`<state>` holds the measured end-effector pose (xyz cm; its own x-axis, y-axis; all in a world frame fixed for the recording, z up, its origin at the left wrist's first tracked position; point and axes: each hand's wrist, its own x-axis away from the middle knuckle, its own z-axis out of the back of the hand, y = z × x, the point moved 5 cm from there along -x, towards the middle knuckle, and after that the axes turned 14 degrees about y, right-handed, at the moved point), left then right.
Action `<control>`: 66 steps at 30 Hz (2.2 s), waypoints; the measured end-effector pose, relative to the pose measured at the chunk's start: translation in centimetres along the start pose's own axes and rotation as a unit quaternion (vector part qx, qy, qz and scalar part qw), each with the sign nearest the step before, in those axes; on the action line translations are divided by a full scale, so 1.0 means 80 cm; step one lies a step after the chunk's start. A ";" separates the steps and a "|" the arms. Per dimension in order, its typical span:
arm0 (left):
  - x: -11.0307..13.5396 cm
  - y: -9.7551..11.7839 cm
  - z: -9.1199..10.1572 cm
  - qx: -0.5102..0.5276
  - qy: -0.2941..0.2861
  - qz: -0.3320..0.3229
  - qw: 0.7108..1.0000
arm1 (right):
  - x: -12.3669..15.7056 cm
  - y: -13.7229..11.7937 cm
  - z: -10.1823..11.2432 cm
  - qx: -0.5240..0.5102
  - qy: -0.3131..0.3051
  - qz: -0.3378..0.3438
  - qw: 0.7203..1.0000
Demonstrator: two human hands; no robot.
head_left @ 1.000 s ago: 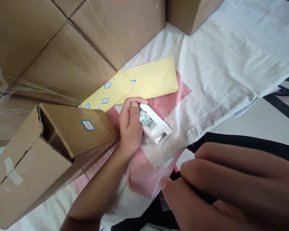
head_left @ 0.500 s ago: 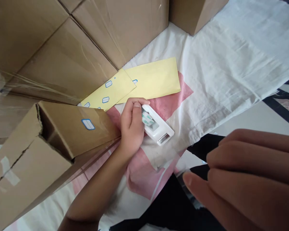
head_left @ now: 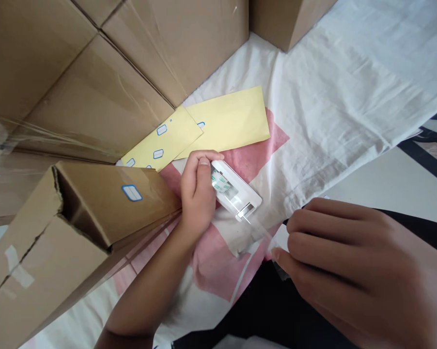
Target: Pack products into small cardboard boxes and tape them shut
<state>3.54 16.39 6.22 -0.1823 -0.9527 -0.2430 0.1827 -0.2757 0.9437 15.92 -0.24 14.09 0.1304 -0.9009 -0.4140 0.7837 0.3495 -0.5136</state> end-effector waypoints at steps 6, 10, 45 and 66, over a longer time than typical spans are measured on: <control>0.001 -0.001 -0.002 0.006 0.002 0.004 1.000 | 0.005 0.014 -0.012 -0.053 -0.016 0.034 0.998; 0.000 0.001 -0.001 -0.001 -0.003 0.004 1.000 | 0.002 0.020 -0.019 -0.071 0.014 0.033 0.997; 0.003 0.004 0.000 0.021 -0.065 -0.063 0.996 | 0.015 0.030 -0.038 -0.068 -0.105 -0.062 0.990; -0.001 -0.001 -0.003 0.062 -0.028 0.013 0.998 | 0.011 0.031 -0.034 -0.073 -0.074 -0.065 0.992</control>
<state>3.76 16.44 6.12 -0.2329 -0.9500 -0.2078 0.0678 -0.2290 0.9711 16.31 0.53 10.43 0.1307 -0.9648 -0.2281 0.7050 0.2522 -0.6629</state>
